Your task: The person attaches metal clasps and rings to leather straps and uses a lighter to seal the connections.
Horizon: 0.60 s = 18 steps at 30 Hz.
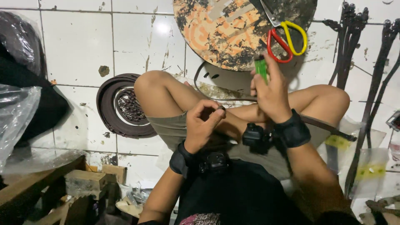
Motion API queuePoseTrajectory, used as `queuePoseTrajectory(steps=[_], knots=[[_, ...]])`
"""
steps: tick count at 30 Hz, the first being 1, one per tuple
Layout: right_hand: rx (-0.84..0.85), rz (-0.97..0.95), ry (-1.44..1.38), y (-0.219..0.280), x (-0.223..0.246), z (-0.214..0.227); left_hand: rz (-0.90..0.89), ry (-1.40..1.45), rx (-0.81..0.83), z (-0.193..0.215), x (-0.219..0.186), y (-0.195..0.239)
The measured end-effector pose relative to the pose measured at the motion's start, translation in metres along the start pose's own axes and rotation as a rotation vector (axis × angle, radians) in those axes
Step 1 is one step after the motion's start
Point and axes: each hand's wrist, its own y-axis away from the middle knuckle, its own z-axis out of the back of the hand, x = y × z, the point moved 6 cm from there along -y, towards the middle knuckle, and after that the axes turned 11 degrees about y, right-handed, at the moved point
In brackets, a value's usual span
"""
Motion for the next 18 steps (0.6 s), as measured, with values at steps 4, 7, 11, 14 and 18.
queuePoseTrajectory(steps=[4,7,11,14,18], knots=[[-0.041,0.182,0.027,-0.037,0.000,-0.003,0.064,0.172,-0.163,0.032,-0.004,0.001],[-0.105,0.413,0.164,-0.037,0.031,-0.008,-0.115,0.047,-0.171,0.054,-0.024,0.006],[-0.151,0.321,0.503,-0.016,0.039,-0.026,-0.197,0.082,-0.247,0.083,-0.036,0.011],[0.075,0.298,0.546,-0.009,0.038,-0.061,-0.196,0.132,-0.320,0.105,-0.037,0.013],[0.453,0.522,0.595,0.004,-0.020,-0.116,-0.119,0.099,-0.379,0.119,-0.043,0.017]])
